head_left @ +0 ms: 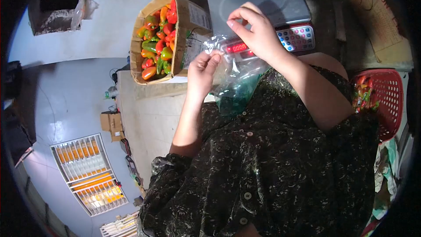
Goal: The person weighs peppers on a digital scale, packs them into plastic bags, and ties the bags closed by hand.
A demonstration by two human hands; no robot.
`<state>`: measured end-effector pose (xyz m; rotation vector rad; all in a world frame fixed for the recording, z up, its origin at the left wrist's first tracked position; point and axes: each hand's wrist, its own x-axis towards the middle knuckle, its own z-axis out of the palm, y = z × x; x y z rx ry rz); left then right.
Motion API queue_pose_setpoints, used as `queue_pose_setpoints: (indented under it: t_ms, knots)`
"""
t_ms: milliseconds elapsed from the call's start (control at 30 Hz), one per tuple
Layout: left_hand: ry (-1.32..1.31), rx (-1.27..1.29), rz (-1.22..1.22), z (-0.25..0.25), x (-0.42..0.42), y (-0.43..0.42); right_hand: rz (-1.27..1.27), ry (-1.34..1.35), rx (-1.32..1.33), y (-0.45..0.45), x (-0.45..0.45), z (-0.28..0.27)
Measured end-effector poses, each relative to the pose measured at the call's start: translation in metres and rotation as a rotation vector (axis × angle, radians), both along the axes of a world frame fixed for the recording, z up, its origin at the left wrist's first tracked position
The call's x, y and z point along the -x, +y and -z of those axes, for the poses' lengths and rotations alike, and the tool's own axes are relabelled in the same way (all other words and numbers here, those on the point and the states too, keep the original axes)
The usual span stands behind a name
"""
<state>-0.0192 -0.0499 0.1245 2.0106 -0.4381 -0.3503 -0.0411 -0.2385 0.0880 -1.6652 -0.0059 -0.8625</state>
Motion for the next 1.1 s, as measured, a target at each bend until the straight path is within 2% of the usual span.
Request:
queue_pose_setpoints:
  t_ms: [100, 300, 400, 567, 633, 733, 800, 867, 900, 967, 1067, 1100]
  knots:
    - [-0.034, 0.153, -0.016, 0.002, -0.002, -0.004, 0.074, -0.107, 0.101, -0.002, 0.006, -0.01]
    - [-0.033, -0.004, 0.047, -0.002, -0.008, 0.007, -0.004, -0.184, 0.227, 0.008, 0.022, -0.024]
    - [-0.084, 0.173, -0.027, -0.003, 0.0, -0.007, 0.018, -0.274, 0.331, 0.014, 0.026, -0.029]
    - [-0.085, 0.213, -0.051, -0.008, 0.0, 0.002, -0.054, -0.346, 0.396, 0.031, 0.034, -0.029]
    - [-0.066, 0.23, -0.081, -0.01, -0.002, 0.007, -0.117, -0.354, 0.39, 0.034, 0.036, -0.028]
    - [-0.196, 0.258, -0.045, -0.008, -0.007, 0.008, -0.138, -0.336, 0.4, 0.035, 0.036, -0.027]
    - [-0.091, 0.319, -0.048, -0.016, -0.003, 0.004, -0.129, -0.28, 0.451, 0.032, 0.035, -0.025]
    - [-0.073, 0.377, -0.065, -0.02, 0.001, -0.007, -0.078, -0.201, 0.323, 0.033, 0.033, -0.022]
    - [-0.063, 0.327, -0.128, -0.019, 0.003, -0.01, -0.053, -0.161, 0.259, 0.033, 0.033, -0.021]
    - [-0.062, 0.239, -0.037, -0.017, 0.001, -0.002, -0.054, -0.038, 0.054, 0.029, 0.031, -0.026]
    - [-0.057, 0.169, 0.055, -0.014, -0.003, 0.011, -0.233, 0.05, -0.152, 0.028, 0.008, -0.007]
    - [-0.068, 0.151, 0.055, -0.014, -0.003, 0.012, -0.497, 0.161, -0.253, 0.019, 0.005, -0.002]
